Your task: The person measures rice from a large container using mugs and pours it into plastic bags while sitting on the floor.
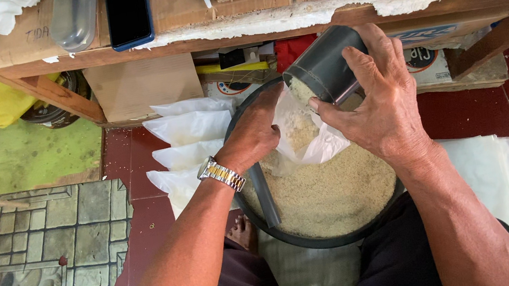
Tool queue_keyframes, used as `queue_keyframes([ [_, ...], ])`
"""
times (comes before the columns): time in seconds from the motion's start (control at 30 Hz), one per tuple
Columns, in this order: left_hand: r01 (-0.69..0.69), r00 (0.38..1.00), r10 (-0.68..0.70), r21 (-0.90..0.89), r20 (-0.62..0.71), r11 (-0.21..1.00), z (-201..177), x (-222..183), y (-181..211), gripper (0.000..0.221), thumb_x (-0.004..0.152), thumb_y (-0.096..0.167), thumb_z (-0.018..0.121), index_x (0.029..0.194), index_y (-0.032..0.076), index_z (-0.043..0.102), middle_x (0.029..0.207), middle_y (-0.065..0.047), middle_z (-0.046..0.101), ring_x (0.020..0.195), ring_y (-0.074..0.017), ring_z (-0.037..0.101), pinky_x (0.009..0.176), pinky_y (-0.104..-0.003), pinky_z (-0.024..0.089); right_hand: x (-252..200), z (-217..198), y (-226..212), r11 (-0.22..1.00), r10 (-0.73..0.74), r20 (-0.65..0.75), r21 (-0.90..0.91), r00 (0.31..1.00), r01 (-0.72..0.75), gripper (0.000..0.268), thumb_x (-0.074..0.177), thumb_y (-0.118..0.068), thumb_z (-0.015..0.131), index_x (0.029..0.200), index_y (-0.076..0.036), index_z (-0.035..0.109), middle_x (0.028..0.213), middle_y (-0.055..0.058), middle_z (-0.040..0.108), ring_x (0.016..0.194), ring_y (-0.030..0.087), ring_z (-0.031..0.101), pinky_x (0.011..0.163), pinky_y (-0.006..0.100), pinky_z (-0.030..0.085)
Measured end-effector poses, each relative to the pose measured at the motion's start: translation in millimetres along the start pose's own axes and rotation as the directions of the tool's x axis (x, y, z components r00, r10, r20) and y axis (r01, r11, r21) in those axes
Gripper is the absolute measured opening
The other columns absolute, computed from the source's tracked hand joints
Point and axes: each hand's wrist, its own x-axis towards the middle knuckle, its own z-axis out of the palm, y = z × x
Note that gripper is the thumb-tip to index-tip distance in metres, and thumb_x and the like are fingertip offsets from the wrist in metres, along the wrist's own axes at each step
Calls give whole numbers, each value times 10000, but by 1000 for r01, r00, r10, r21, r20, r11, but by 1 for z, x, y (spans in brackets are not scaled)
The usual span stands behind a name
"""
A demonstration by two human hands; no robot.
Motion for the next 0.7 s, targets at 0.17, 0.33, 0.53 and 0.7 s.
queue_keyframes([
  [0.17,-55,998,55,-1,-25,998,3,2,-3,879,645,-143,460,1504,35,415,1519,-211,524,1410,-354,487,1183,-396,362,4,2,-3,1000,-15,-3,16,1000,15,663,802,-224,952,1255,58,559,1458,274,475,1228,498,525,942,610,483],
  [0.33,48,999,-47,37,-16,998,11,6,-15,853,684,-108,489,1519,43,404,1516,-199,524,1407,-343,487,1175,-386,358,5,8,0,999,36,10,-20,999,-36,677,776,-211,939,1287,49,578,1473,240,468,1156,475,526,868,585,492],
  [0.53,-54,996,55,12,-64,998,9,6,-10,835,671,-152,490,1482,37,448,1529,-171,527,1426,-305,496,1228,-349,309,5,2,2,998,37,6,-43,999,-37,649,789,-198,905,1293,39,571,1469,245,465,1100,469,505,807,582,479],
  [0.7,-8,1000,8,68,-3,998,10,5,-15,831,693,-123,529,1504,11,406,1517,-204,515,1409,-344,486,1188,-377,346,3,1,3,999,37,12,-36,999,-37,677,805,-190,938,1316,8,540,1501,233,443,1104,471,502,821,590,464],
])
